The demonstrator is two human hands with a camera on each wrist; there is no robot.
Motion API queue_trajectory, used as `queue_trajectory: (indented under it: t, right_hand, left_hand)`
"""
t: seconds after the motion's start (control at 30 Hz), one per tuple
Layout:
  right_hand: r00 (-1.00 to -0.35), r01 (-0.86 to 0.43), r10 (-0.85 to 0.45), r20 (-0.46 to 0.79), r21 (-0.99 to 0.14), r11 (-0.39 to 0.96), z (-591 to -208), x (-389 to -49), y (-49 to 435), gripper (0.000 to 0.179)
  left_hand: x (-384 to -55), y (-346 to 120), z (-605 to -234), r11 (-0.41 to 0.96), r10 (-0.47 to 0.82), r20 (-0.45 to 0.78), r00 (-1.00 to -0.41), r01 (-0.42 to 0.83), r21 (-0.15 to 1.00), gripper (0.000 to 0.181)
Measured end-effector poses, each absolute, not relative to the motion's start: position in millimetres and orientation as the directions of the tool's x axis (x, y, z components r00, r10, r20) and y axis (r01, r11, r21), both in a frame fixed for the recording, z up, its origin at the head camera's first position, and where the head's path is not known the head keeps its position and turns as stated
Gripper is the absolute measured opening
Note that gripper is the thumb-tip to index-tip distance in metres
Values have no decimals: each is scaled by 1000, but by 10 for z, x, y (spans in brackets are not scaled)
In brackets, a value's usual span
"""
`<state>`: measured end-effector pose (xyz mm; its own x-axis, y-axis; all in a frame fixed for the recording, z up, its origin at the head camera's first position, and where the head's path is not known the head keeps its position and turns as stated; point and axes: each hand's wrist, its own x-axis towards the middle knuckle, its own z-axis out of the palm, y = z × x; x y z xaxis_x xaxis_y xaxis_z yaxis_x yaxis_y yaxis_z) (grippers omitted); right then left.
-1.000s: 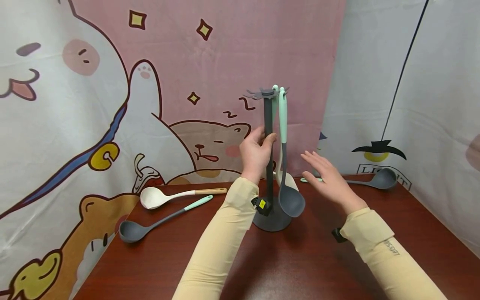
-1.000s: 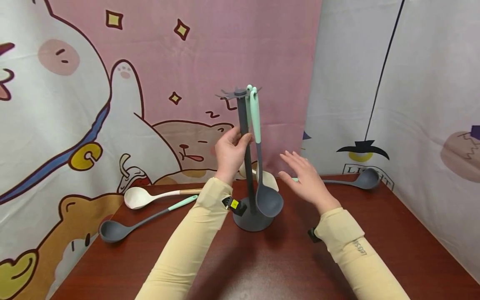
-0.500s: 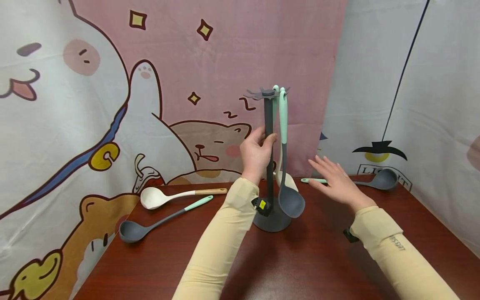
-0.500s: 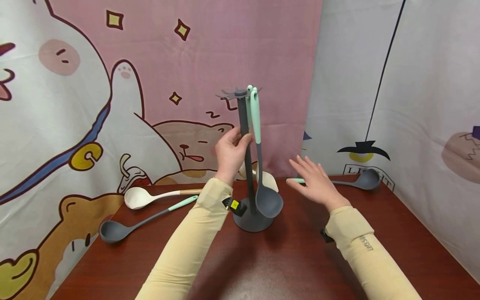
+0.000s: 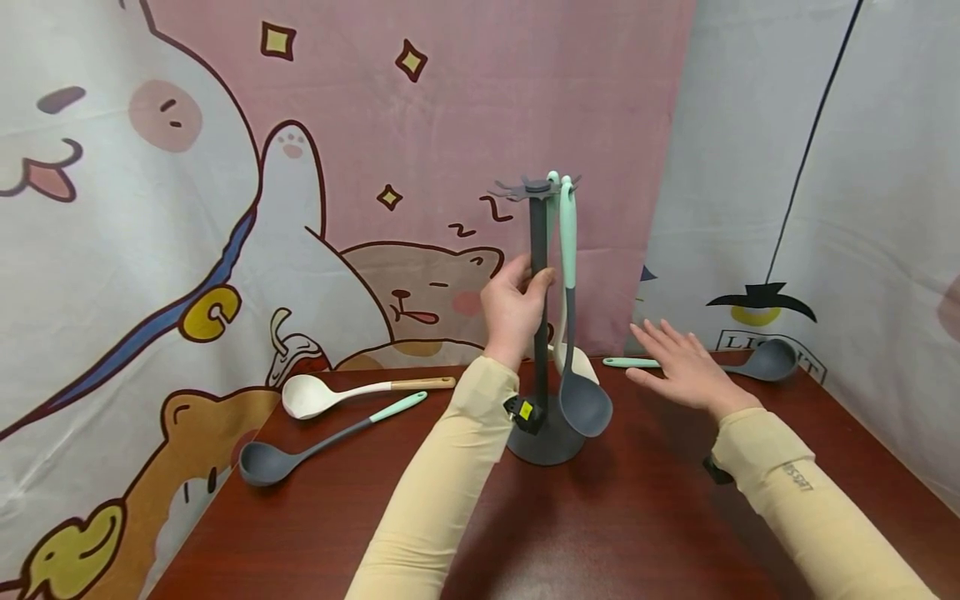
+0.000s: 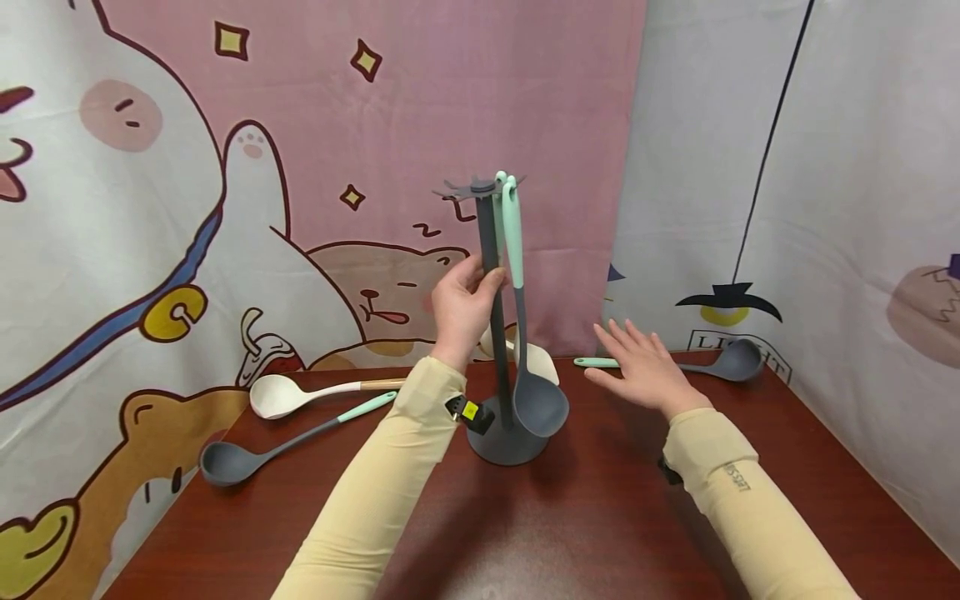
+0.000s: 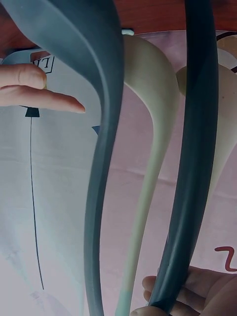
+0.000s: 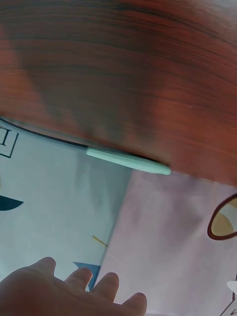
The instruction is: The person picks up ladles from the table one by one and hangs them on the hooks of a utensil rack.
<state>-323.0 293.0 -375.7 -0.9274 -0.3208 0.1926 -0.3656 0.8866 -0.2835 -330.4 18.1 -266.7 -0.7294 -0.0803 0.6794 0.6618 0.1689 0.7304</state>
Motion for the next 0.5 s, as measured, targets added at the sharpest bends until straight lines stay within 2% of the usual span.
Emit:
queue_trajectory:
  t: [0.5]
  right_hand:
    - [-959, -280, -259, 118, -232, 931, -3925, -3413, 3194, 92]
  left_hand:
    - [-3308, 178, -2670, 165, -79, 674, -734, 658, 735, 14]
